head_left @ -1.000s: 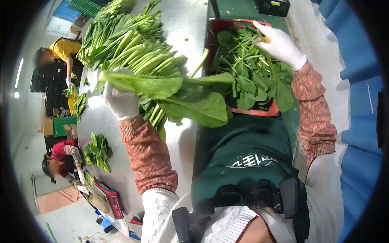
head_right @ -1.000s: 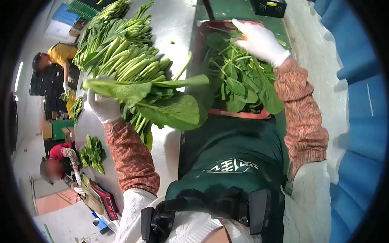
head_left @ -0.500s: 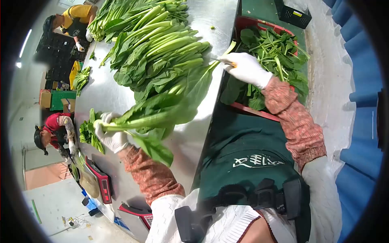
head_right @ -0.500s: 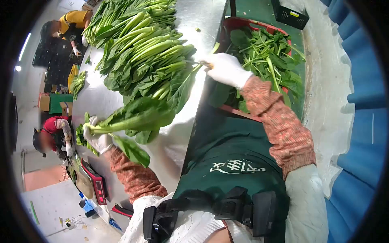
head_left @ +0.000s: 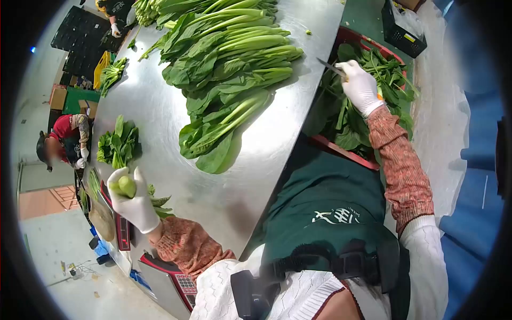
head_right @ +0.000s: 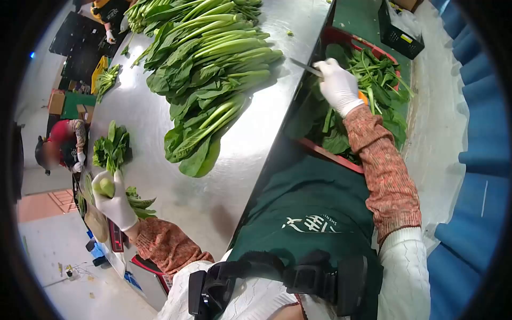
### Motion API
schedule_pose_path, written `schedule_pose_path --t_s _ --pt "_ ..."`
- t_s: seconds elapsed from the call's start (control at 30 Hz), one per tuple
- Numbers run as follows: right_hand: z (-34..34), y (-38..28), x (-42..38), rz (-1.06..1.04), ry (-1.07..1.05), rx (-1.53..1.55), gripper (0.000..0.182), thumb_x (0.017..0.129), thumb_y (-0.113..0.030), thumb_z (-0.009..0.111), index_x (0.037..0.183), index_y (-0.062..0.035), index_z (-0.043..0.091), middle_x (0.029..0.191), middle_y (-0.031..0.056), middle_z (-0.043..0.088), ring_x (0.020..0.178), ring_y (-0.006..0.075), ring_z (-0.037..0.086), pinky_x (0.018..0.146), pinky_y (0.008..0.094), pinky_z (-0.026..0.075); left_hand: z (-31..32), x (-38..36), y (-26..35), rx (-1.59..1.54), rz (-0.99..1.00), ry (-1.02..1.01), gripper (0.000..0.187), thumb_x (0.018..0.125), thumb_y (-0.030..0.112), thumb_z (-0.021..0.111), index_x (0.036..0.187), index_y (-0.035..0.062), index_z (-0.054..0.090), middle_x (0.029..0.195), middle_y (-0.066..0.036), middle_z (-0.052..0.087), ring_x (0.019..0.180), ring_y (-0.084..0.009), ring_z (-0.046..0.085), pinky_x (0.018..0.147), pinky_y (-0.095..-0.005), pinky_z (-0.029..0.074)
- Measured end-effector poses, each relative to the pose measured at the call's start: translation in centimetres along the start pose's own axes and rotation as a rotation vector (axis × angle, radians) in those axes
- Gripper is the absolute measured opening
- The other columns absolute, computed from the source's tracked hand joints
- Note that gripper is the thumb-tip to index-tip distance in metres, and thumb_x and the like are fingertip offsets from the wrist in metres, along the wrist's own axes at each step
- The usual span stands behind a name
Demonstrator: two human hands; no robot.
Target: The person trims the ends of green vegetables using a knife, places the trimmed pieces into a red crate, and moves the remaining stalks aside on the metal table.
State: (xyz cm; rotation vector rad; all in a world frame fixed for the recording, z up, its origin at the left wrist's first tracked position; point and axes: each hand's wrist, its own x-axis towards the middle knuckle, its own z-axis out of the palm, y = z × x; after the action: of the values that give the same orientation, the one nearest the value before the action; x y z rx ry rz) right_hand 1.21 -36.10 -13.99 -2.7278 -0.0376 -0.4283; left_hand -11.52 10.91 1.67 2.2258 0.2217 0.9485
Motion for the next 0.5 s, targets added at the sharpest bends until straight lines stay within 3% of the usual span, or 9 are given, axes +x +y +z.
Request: schedule_pose_path --t_s 0.07,0.13,0.2,0.23,0.3,0.43,0.47,0.5 --pt "-0.4 -4.5 0.3 -0.277 0.095 0.148 0.032 0.078 -0.002 0.061 0.105 -0.0176 0.068 0.099 0.0058 0.066 0.087 0.0292 0.066 0.07 0.0378 0.054 1.8 -0.5 1.1 0.004 0.031 -0.029 0.022 0.08 -0.004 0.073 0.098 0.004 0.062 0.086 0.001 0.055 0.073 -0.0063 0.05 0.067 -0.0198 0.043" --pt "1.4 -8.8 0.8 -0.357 -0.133 0.166 0.028 0.08 -0.011 0.062 0.108 -0.0154 0.067 0.098 0.007 0.066 0.088 0.0311 0.066 0.074 0.0402 0.054 3.0 -0.6 1.8 -0.021 0.022 -0.056 0.022 0.08 -0.005 0.072 0.097 0.0039 0.062 0.085 0.002 0.055 0.069 -0.0055 0.051 0.064 -0.0196 0.044" --pt "3.7 -12.0 1.6 -0.333 -0.367 0.122 0.035 0.085 -0.023 0.065 0.117 -0.0107 0.062 0.098 0.0119 0.064 0.089 0.0322 0.065 0.078 0.042 0.053 3.3 -0.6 2.8 -0.032 0.055 -0.066 0.023 0.08 -0.005 0.072 0.097 0.0042 0.061 0.084 0.002 0.054 0.066 -0.0048 0.05 0.06 -0.0187 0.043" --pt "5.1 -12.7 1.3 -0.341 -0.33 0.131 0.04 0.084 -0.029 0.068 0.118 -0.0101 0.06 0.099 0.0133 0.063 0.089 0.0334 0.065 0.078 0.0432 0.052 3.1 -0.6 3.0 -0.026 0.054 -0.067 0.023 0.08 -0.006 0.072 0.097 0.0044 0.061 0.084 0.002 0.054 0.066 -0.0046 0.049 0.06 -0.0184 0.043" --pt "6.7 -13.8 1.1 -0.227 -0.39 0.106 0.042 0.08 -0.031 0.072 0.115 -0.0101 0.059 0.102 0.0135 0.062 0.088 0.0349 0.065 0.077 0.044 0.053 2.0 -0.5 2.5 -0.014 0.057 -0.052 0.024 0.08 -0.005 0.072 0.098 0.0045 0.061 0.084 0.002 0.054 0.066 -0.0045 0.049 0.059 -0.0182 0.042" --pt "6.4 -13.2 -0.6 -0.247 -0.343 0.243 0.039 0.076 -0.025 0.076 0.106 -0.0088 0.058 0.104 0.0153 0.062 0.088 0.0361 0.066 0.076 0.0433 0.053 1.2 -1.2 1.4 0.065 0.029 -0.057 0.025 0.078 -0.003 0.074 0.099 0.0039 0.061 0.085 0.001 0.054 0.069 -0.006 0.049 0.063 -0.0191 0.043" --pt "6.6 -12.5 -0.7 -0.232 -0.409 0.329 0.037 0.077 -0.025 0.073 0.107 -0.0089 0.057 0.107 0.0164 0.063 0.092 0.0352 0.066 0.079 0.0431 0.052 1.4 -1.4 0.7 0.128 0.109 -0.052 0.026 0.077 -0.002 0.075 0.1 0.0032 0.062 0.086 0.001 0.055 0.073 -0.0077 0.05 0.068 -0.0205 0.044" --pt "6.8 -12.2 -0.8 -0.216 -0.478 0.414 0.035 0.079 -0.025 0.069 0.108 -0.0089 0.057 0.11 0.0174 0.064 0.097 0.0344 0.065 0.082 0.043 0.052 1.6 -1.6 0.7 0.112 0.069 -0.062 0.026 0.077 -0.002 0.075 0.1 0.0032 0.062 0.087 0.001 0.056 0.074 -0.008 0.05 0.07 -0.0208 0.044"
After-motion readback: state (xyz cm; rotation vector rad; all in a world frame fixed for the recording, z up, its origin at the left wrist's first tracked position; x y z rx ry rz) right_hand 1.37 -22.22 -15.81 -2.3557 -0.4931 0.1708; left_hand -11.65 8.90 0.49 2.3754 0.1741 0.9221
